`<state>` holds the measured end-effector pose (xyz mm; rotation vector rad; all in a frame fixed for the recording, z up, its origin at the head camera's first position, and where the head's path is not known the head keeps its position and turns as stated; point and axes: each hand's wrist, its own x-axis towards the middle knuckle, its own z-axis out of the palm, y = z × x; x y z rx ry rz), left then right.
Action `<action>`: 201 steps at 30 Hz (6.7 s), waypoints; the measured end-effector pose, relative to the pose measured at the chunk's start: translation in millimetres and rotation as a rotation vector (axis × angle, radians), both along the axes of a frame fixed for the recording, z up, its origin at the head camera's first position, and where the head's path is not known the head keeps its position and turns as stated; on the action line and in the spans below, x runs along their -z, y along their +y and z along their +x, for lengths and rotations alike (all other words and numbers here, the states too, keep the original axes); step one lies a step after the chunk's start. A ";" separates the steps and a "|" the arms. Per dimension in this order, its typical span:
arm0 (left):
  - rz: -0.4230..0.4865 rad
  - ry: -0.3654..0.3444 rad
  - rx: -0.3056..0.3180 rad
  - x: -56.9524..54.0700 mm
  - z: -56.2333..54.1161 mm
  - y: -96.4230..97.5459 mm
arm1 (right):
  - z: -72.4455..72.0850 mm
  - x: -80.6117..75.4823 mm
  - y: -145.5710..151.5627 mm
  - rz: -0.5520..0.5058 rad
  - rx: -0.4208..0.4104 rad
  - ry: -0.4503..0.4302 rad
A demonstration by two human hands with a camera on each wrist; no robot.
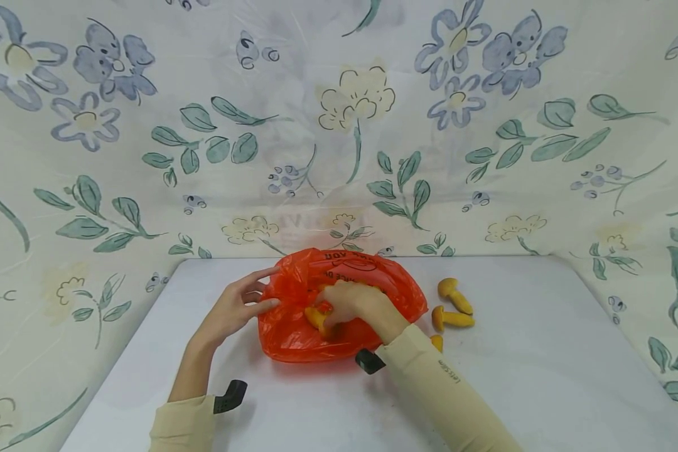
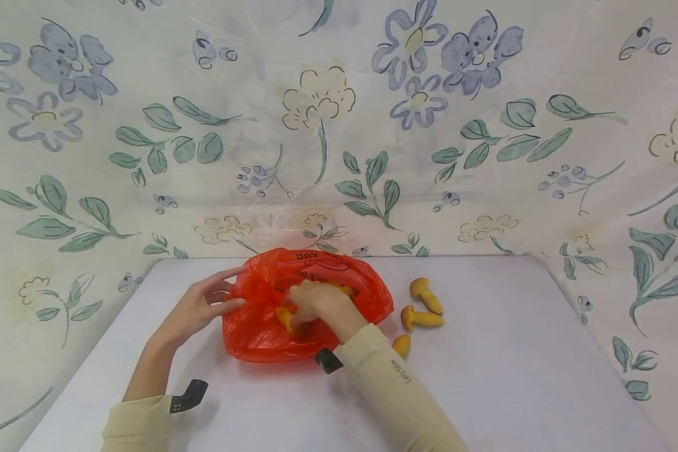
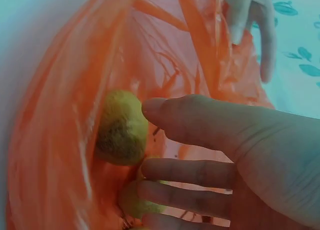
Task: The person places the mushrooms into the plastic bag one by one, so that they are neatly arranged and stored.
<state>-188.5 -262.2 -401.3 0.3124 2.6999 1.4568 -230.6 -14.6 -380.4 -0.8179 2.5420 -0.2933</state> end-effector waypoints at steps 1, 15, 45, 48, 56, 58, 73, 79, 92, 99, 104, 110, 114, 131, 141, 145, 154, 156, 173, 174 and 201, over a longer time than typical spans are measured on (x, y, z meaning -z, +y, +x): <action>-0.002 0.003 0.002 0.1 0.0 -0.1 | -0.5 -0.5 2.1 0.001 0.005 0.003; 0.027 -0.009 0.087 1.9 0.8 -8.3 | -0.3 -11.7 28.1 -0.068 0.022 0.025; -0.030 -0.020 0.003 4.2 0.7 -6.8 | 2.0 -47.0 145.5 -0.281 0.223 0.078; -0.016 -0.023 -0.006 4.7 0.3 -7.7 | 3.1 -46.9 157.0 -0.265 0.240 0.097; -0.007 -0.023 -0.024 3.3 -0.1 -8.2 | -0.6 -28.0 188.1 -0.244 0.268 0.113; 0.004 -0.026 -0.030 3.0 -0.1 -8.4 | -0.9 -22.6 194.5 -0.246 0.278 0.107; 0.063 -0.055 -0.032 0.9 1.6 -5.9 | 1.5 5.5 229.3 -0.231 0.324 0.069; 0.073 -0.060 -0.029 2.1 1.3 -7.4 | 3.9 16.3 236.0 -0.242 0.353 0.062; 0.102 -0.024 0.008 0.2 3.0 -8.8 | 5.6 26.2 244.6 -0.257 0.380 0.065; 0.040 0.019 -0.005 0.9 1.7 -8.7 | 3.8 30.0 248.8 -0.237 0.386 0.060; -0.022 0.058 -0.038 1.9 -0.1 -8.4 | 4.0 31.9 249.6 -0.238 0.395 0.052; -0.002 0.080 -0.021 2.1 -0.6 -8.5 | 4.3 32.1 248.5 -0.232 0.406 0.045; 0.006 0.071 -0.007 0.2 1.5 -7.7 | 3.5 32.6 248.8 -0.230 0.403 0.046; 0.015 0.085 0.036 1.1 -0.2 -8.6 | -2.7 41.2 244.6 -0.237 0.415 0.084; 0.026 0.050 0.046 0.4 1.3 -6.8 | -5.7 48.7 242.1 -0.232 0.402 0.076; 0.019 0.039 0.034 1.1 1.3 -7.0 | -6.5 51.3 241.2 -0.231 0.392 0.076; 0.019 0.025 0.021 2.6 0.9 -6.5 | -6.6 53.9 240.2 -0.232 0.397 0.076; 0.024 0.022 0.020 2.7 1.1 -6.2 | -7.0 54.6 240.1 -0.228 0.398 0.080; 0.040 -0.006 -0.003 5.3 0.1 -5.6 | -7.6 58.8 239.0 -0.218 0.402 0.127; 0.041 -0.008 0.000 5.2 0.1 -5.4 | -7.7 58.5 239.0 -0.219 0.402 0.126; -0.006 0.020 0.003 7.0 -1.5 -4.2 | -6.2 52.8 245.7 -0.259 0.383 0.172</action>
